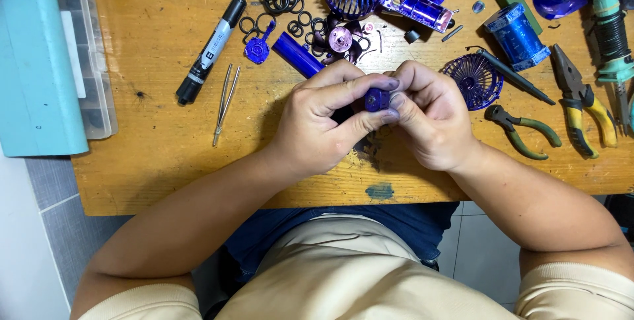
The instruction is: The person assembles a small blue cylindrical component by inserting a metal pin, seating a black O-ring, and using a blue hexagonal tool to press-fit the assembly. They then use tweezers to place additional small black rings onto the component.
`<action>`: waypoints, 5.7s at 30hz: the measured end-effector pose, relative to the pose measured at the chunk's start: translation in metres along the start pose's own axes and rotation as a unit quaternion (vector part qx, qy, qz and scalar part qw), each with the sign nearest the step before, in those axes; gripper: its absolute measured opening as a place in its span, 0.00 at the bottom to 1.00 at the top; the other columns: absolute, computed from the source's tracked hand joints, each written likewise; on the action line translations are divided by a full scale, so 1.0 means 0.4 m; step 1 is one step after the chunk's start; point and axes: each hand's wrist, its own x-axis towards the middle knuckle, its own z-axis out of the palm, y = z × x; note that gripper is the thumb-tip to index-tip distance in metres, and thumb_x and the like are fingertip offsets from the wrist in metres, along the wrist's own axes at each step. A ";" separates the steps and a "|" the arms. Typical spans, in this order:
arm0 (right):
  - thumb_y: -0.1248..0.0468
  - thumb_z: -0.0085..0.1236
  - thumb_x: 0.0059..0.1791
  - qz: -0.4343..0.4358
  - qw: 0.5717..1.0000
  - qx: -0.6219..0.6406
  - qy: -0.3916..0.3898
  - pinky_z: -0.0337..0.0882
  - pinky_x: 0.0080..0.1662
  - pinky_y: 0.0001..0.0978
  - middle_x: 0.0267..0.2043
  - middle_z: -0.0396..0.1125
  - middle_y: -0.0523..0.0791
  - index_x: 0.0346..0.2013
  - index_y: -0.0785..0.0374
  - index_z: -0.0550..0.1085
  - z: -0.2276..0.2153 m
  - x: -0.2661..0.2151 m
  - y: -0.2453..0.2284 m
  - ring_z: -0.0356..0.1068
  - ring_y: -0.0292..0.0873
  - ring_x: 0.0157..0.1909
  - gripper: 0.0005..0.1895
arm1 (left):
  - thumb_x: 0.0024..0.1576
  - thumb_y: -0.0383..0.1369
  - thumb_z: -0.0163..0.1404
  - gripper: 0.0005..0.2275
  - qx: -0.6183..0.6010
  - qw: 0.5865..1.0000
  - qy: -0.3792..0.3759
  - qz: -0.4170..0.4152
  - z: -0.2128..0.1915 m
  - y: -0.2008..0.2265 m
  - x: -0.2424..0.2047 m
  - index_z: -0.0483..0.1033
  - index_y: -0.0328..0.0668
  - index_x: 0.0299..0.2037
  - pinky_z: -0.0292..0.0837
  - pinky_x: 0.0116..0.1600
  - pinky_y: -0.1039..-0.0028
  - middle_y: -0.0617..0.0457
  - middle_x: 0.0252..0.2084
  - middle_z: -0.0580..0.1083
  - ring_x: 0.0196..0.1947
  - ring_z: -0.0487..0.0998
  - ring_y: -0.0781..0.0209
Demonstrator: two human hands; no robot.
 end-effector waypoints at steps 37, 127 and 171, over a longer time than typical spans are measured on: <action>0.71 0.58 0.64 -0.146 0.955 -0.239 0.098 0.76 0.50 0.33 0.46 0.74 0.54 0.50 0.74 0.75 0.021 -0.016 -0.011 0.75 0.46 0.46 0.05 | 0.66 0.31 0.70 0.22 0.003 0.998 0.015 -0.056 -0.022 0.055 0.019 0.76 0.44 0.68 0.86 0.66 0.76 0.50 0.63 0.82 0.59 0.86 0.64; 0.59 0.53 0.65 -0.166 0.762 -0.575 -0.247 0.80 0.39 0.51 0.48 0.70 0.58 0.66 0.77 0.67 -0.036 0.004 -0.097 0.74 0.59 0.47 0.23 | 0.63 0.39 0.64 0.06 0.280 0.893 -0.315 -0.158 -0.172 -0.013 0.063 0.89 0.50 0.43 0.73 0.42 0.48 0.56 0.42 0.81 0.42 0.80 0.47; 0.57 0.54 0.64 -0.222 0.777 -0.546 -0.220 0.79 0.52 0.58 0.53 0.73 0.62 0.70 0.79 0.69 -0.027 -0.008 -0.101 0.75 0.65 0.48 0.28 | 0.58 0.36 0.64 0.07 0.259 0.922 -0.284 -0.046 -0.178 -0.065 0.045 0.92 0.51 0.45 0.74 0.45 0.49 0.51 0.41 0.82 0.40 0.82 0.41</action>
